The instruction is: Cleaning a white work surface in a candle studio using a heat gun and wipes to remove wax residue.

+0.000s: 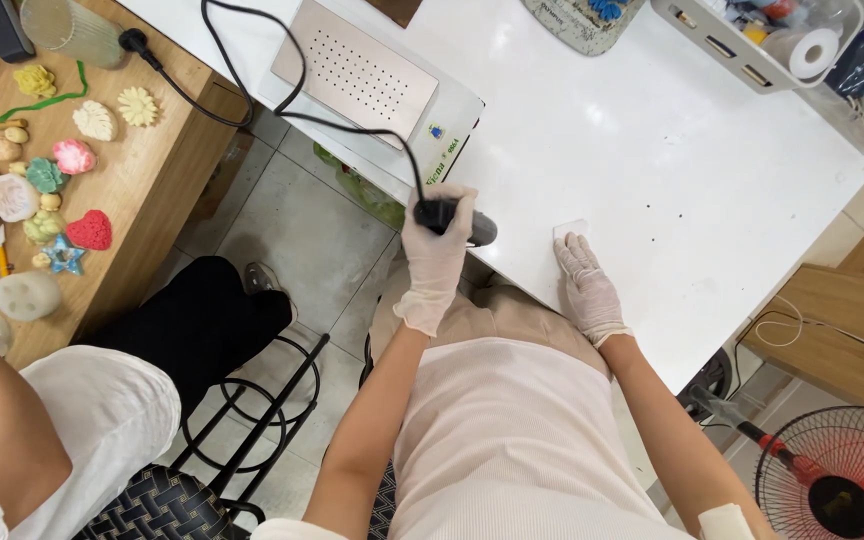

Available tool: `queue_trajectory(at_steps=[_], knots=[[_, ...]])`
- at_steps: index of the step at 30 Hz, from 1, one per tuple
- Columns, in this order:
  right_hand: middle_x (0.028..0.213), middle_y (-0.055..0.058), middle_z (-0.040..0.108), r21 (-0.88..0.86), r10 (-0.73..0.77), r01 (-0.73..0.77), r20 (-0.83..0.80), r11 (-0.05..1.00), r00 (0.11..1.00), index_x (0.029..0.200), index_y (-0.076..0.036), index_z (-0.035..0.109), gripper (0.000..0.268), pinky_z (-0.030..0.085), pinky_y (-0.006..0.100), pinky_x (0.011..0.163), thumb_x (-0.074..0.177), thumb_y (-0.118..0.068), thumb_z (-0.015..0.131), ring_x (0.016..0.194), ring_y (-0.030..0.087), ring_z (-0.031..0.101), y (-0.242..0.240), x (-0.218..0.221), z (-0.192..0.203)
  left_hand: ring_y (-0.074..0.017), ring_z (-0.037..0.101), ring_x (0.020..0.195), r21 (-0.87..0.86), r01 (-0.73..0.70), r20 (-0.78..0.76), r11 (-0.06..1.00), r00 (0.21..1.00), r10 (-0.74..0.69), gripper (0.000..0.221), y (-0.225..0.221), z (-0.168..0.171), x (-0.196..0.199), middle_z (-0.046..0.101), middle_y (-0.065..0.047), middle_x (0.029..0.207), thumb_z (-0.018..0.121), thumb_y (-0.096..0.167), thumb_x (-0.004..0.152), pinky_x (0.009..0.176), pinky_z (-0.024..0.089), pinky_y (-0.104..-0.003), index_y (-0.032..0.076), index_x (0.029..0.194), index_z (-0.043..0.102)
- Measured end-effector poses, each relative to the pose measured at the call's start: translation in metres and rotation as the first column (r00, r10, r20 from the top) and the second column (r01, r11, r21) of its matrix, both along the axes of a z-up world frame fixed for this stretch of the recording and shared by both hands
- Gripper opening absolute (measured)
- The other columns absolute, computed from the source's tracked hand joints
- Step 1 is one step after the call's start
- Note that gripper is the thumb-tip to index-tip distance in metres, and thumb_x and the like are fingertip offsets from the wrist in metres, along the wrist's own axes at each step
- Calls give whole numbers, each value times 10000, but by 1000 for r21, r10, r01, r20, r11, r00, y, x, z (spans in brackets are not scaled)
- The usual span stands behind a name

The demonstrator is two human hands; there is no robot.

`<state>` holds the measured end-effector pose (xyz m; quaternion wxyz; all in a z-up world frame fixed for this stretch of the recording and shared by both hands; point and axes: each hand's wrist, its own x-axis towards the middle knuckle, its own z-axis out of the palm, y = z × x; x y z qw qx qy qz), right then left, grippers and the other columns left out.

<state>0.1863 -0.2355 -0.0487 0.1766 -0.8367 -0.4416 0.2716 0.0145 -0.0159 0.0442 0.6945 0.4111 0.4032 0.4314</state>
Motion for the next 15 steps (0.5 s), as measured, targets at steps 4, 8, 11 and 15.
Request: queue_trajectory(at_steps=[4, 8, 11, 15], knots=[[1597, 93, 445, -14, 33, -32, 51, 999, 998, 1496, -197, 536, 586, 342, 356, 1222, 946, 3, 504, 1498, 275, 376, 6, 5, 4, -98, 667, 827, -99, -57, 10, 993, 998, 58, 175, -3, 8, -23, 735, -55, 1007, 720, -16, 908, 663, 558, -227, 66, 1034, 630], [1604, 45, 420, -145, 135, -118, 118, 982, 984, 1516, -223, 504, 642, 330, 332, 1198, 909, -13, 517, 1478, 232, 374, 32, 32, 10, -117, 694, 910, -83, -102, -15, 991, 995, 101, 186, 11, 17, -41, 732, -71, 1039, 699, -16, 922, 660, 572, -226, 74, 1058, 611], [1625, 63, 382, -135, 163, -139, 181, 981, 970, 1555, -222, 476, 660, 299, 327, 1205, 932, -8, 506, 1491, 241, 351, 55, 55, 2, -142, 693, 960, -48, -186, -18, 981, 983, 185, 190, 23, 28, -54, 722, -87, 1054, 678, -28, 935, 700, 577, -247, 68, 1078, 598], [1661, 75, 365, -11, 27, -26, 138, 1000, 990, 1555, -216, 455, 555, 272, 325, 1266, 1028, -46, 489, 1549, 267, 324, 91, 61, -19, -207, 698, 1035, 97, -301, 22, 949, 954, 300, 197, 32, 40, -69, 712, -113, 1067, 623, -54, 958, 943, 579, -339, 59, 1112, 574]])
